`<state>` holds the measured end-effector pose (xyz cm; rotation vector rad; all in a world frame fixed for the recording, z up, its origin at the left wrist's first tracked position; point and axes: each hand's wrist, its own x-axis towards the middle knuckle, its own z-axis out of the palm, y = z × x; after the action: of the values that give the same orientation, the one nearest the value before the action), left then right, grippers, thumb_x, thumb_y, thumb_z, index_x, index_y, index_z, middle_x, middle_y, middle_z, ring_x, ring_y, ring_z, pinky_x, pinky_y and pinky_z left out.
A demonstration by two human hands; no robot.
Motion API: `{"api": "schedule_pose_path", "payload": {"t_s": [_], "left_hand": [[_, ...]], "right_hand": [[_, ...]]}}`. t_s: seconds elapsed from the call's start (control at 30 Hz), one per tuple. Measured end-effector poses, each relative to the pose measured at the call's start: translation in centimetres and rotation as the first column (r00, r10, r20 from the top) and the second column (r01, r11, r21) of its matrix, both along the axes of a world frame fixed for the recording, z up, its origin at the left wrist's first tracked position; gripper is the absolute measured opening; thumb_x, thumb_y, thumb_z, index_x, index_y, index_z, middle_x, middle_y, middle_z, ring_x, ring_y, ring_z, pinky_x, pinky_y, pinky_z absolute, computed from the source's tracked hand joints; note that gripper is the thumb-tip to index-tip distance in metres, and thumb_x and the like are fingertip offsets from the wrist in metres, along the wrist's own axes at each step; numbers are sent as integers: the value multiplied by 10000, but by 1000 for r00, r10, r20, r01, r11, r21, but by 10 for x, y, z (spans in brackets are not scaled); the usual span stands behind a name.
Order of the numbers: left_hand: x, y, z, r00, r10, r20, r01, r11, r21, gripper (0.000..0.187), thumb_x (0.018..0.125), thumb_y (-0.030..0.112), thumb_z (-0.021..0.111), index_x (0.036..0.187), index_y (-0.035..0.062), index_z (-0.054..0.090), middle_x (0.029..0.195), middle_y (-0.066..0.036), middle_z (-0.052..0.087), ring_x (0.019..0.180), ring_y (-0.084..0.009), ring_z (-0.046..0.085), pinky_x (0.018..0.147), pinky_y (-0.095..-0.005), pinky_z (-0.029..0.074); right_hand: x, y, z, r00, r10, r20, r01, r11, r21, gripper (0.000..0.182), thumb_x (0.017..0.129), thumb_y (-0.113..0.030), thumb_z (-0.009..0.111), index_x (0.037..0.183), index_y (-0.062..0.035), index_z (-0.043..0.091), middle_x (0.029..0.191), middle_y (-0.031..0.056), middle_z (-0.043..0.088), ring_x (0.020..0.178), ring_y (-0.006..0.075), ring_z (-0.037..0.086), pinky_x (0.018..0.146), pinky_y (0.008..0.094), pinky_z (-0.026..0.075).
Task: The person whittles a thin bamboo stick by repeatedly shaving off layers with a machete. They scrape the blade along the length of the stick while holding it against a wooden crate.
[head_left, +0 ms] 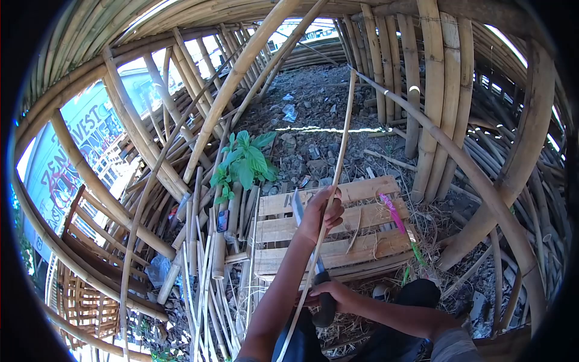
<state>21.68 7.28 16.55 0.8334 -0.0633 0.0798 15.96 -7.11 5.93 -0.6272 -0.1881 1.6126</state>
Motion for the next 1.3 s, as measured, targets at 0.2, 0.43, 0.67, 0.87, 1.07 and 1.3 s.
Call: {"api": "schedule_pose_path", "payload": {"t_s": [0.2,0.43,0.67,0.87,1.07,1.3], "left_hand": [[-40,-1,-21,984,162,-73,-133,944,300,258,967,283,401,862,68,497,445,22,321,358,-76,305,353,-213,277],[-82,-7,-58,961,207,-183,-40,761,648,255,985,260,373,882,58,490,511,-11,421,388,-85,364,378,-207,305],[-122,18,-82,895,134,-424,71,898,435,249,990,269,367,915,63,485,548,13,381,429,-65,321,405,-205,277],[-147,29,-109,834,77,-546,14,987,161,251,978,295,404,882,82,495,570,53,334,450,-42,268,405,-200,230],[-142,11,-106,806,179,-564,11,949,316,226,971,275,416,826,107,461,567,69,303,453,-30,244,403,-192,209],[-131,9,-105,792,261,-552,-61,933,354,186,956,232,445,828,98,459,571,73,311,454,-30,255,400,-205,206]], "right_hand": [[59,-15,33,950,-311,10,309,947,88,57,751,13,520,796,32,491,1089,317,559,1044,422,565,967,487,446],[91,-43,46,825,-455,335,500,864,-57,155,809,-114,609,895,-3,544,1047,233,613,943,342,632,778,432,541],[101,-48,31,662,-521,538,662,744,-94,212,794,-146,685,751,-52,500,573,25,490,433,96,440,424,277,386],[117,-46,31,-235,38,971,486,870,84,250,735,-165,715,682,16,551,538,81,525,454,161,517,461,328,414],[86,-24,5,-355,117,927,346,938,14,244,693,-206,685,764,13,605,641,199,606,639,362,618,612,429,498],[67,-17,-5,-458,197,867,257,963,-83,248,703,-239,673,783,-17,598,671,170,620,656,355,633,624,433,518]]}}
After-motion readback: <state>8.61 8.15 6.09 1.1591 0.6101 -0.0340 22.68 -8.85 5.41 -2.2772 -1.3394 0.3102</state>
